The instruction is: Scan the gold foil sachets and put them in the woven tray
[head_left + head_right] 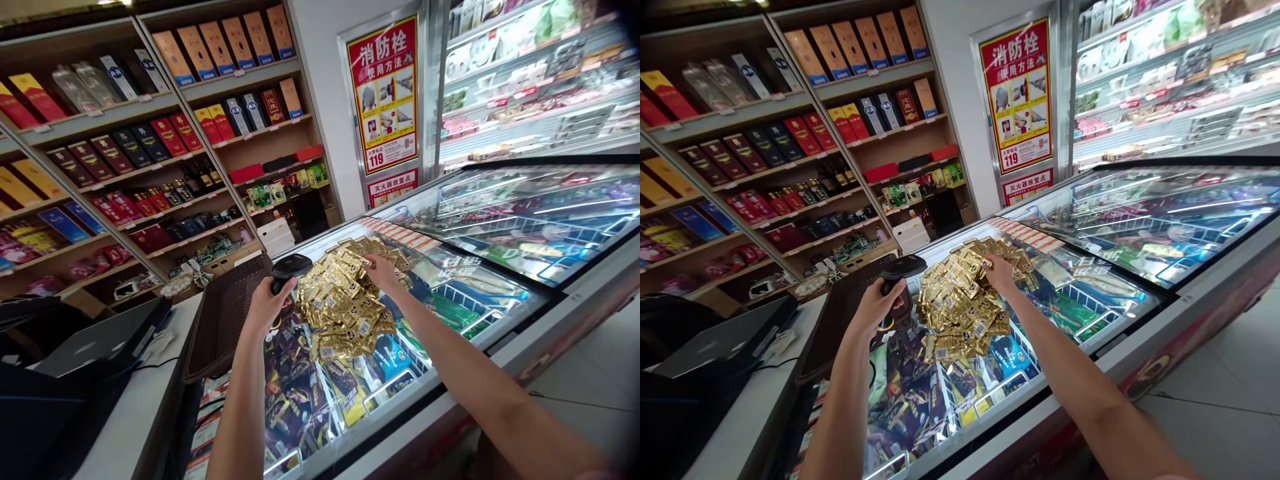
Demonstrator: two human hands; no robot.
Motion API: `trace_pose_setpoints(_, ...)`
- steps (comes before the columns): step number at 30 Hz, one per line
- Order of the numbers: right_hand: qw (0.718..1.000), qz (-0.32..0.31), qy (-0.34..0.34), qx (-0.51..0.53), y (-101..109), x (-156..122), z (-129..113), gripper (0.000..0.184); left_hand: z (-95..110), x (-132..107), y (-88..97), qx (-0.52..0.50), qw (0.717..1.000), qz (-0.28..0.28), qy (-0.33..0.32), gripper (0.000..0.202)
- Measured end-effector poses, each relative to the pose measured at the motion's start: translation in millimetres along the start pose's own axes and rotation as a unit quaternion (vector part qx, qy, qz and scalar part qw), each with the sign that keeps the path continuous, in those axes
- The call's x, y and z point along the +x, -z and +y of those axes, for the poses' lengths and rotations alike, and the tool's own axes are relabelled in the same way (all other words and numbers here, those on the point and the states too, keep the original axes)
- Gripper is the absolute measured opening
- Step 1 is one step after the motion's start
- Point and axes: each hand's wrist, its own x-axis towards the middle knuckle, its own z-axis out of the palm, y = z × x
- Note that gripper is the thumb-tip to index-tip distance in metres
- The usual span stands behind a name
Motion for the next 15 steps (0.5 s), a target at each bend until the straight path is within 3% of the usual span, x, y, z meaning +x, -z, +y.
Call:
trace_pose_setpoints(2,1.000,-0.002,0.021,-0.014,-3.3,0.1,1.9,0.032,1.3,-4.2,-8.9,-0.023,0.999,-0.022,0.002,0.053)
trace_pose_setpoints(5,0.996,0.067,0.053,-0.032,-3.0,-1.4,-0.1,0.030,1.9,-10.3,-20.9,-0.053,0.997,-0.048,0.008,0.049)
trace_pose_setpoints(7,0.989,0.124,0.078,-0.025,0.8,-7.0,-10.7,0.028,2.4,-12.4,-26.5,-0.066,0.996,-0.052,-0.002,0.046)
trace_pose_setpoints(9,0.986,0.133,0.100,0.018,5.3,-19.1,-30.6,0.027,3.6,-13.1,-31.1,-0.072,0.996,-0.041,-0.026,0.046)
trace_pose_setpoints(12,0.983,0.045,0.129,0.119,7.2,-50.6,-68.7,0.032,5.3,-15.5,-41.7,-0.059,0.995,0.008,-0.081,0.050)
trace_pose_setpoints(15,0.947,-0.109,0.179,0.245,-1.1,-88.4,-96.1,0.040,3.8,-23.7,-61.2,-0.040,0.988,0.053,-0.138,0.054)
